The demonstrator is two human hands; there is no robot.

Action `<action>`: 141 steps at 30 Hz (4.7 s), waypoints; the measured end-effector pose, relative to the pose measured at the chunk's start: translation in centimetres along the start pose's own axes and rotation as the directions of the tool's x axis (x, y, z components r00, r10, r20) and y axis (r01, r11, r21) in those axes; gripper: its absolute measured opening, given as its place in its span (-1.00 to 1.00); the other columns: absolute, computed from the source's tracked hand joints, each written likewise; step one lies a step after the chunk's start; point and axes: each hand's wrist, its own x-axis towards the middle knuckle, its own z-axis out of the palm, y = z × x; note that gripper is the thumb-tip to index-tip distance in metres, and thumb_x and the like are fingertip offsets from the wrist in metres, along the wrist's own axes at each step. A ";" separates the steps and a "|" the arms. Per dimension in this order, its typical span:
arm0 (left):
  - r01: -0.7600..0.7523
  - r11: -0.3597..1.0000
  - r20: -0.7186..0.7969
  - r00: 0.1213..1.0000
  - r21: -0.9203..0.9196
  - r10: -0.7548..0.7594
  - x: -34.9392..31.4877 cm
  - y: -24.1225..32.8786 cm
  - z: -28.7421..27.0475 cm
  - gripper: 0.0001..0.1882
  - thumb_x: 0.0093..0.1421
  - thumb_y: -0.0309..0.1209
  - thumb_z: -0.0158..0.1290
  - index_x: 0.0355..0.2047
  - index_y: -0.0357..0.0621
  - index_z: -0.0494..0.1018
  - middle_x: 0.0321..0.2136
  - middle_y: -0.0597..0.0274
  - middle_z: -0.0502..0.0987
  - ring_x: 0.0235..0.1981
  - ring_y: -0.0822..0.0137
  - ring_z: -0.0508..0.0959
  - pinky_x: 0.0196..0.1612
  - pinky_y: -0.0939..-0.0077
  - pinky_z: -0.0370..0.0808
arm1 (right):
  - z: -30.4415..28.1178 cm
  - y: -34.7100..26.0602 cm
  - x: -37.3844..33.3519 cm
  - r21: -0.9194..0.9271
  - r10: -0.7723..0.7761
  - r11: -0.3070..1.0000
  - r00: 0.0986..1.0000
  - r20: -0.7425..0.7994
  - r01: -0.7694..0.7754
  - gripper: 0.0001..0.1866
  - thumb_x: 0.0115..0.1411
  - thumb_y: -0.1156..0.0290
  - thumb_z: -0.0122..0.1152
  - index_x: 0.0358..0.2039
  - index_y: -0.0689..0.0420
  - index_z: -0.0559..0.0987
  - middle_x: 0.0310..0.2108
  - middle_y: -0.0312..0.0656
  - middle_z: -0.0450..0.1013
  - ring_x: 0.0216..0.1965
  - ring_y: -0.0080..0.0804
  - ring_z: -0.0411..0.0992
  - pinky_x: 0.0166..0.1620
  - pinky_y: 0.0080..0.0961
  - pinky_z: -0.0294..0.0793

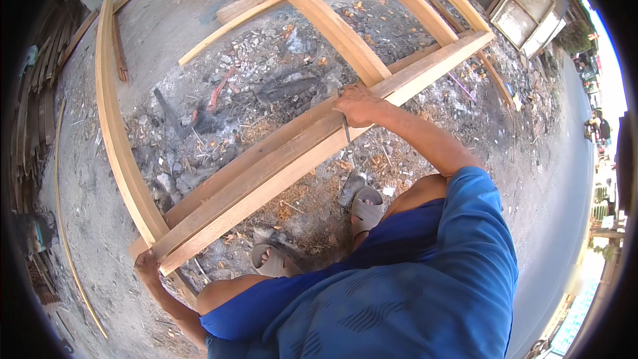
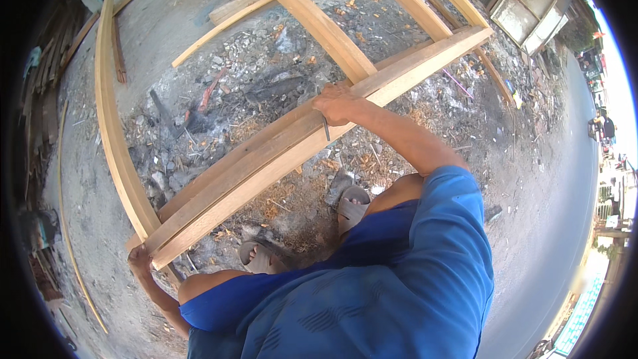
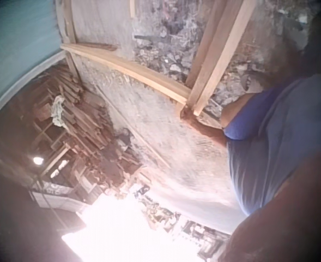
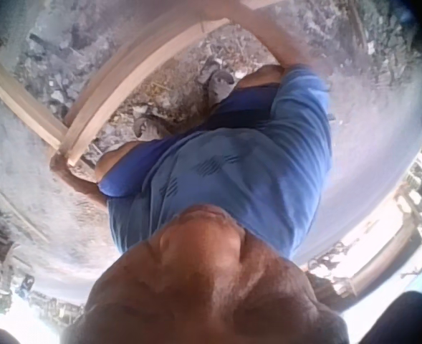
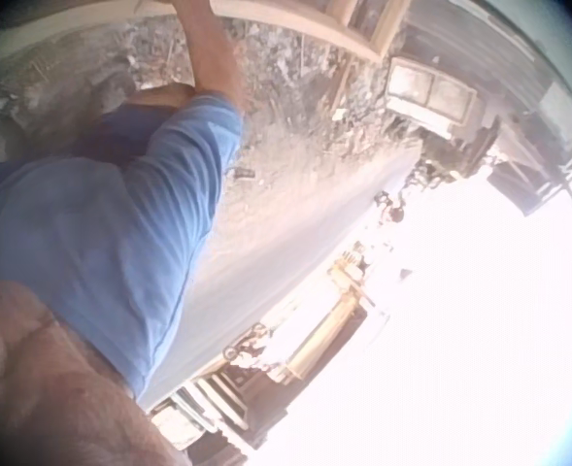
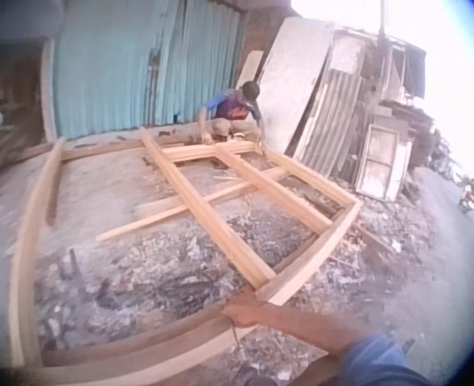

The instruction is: The person marks a large wooden frame using a pencil, then picks up a long wooden plank, places it across the frame, and uses a pencil to mark intersection points on the wood.

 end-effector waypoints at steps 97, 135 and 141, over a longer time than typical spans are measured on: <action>0.010 0.985 0.103 0.995 -0.172 0.008 -3.5 2.6 0.1 -0.69 0.27 -0.32 0.29 -0.14 -0.37 0.62 -0.38 0.22 0.65 -0.40 0.45 0.56 -0.30 0.50 0.52 | -1.4 -6.4 1.9 0.223 -0.221 0.948 0.973 -0.060 0.229 -0.46 -0.04 0.33 0.51 -0.04 0.33 0.64 -0.21 0.28 0.55 -0.09 0.27 0.49 0.07 -0.03 0.41; -0.898 0.412 0.696 0.395 0.154 0.599 -10.8 27.1 21.9 -0.12 0.15 0.02 0.27 0.36 -0.14 0.20 0.19 -0.13 0.42 0.24 -0.18 0.37 0.39 -0.06 0.17 | -7.1 9.4 -12.4 0.459 0.477 0.849 0.752 -0.455 -0.261 -0.61 0.19 0.35 0.38 -0.01 0.28 0.63 -0.09 0.06 0.61 -0.08 -0.06 0.61 0.02 -0.25 0.54; -0.825 0.521 0.873 0.404 0.220 0.272 -12.1 29.0 26.6 -0.16 0.22 0.07 0.19 0.33 -0.14 0.17 0.14 -0.26 0.45 0.17 -0.22 0.45 0.25 -0.08 0.33 | -5.1 10.3 -12.4 0.241 0.525 0.846 0.821 -0.225 -0.476 -0.47 0.18 0.36 0.35 0.19 0.09 0.54 0.11 0.09 0.52 0.07 0.13 0.50 0.19 -0.08 0.48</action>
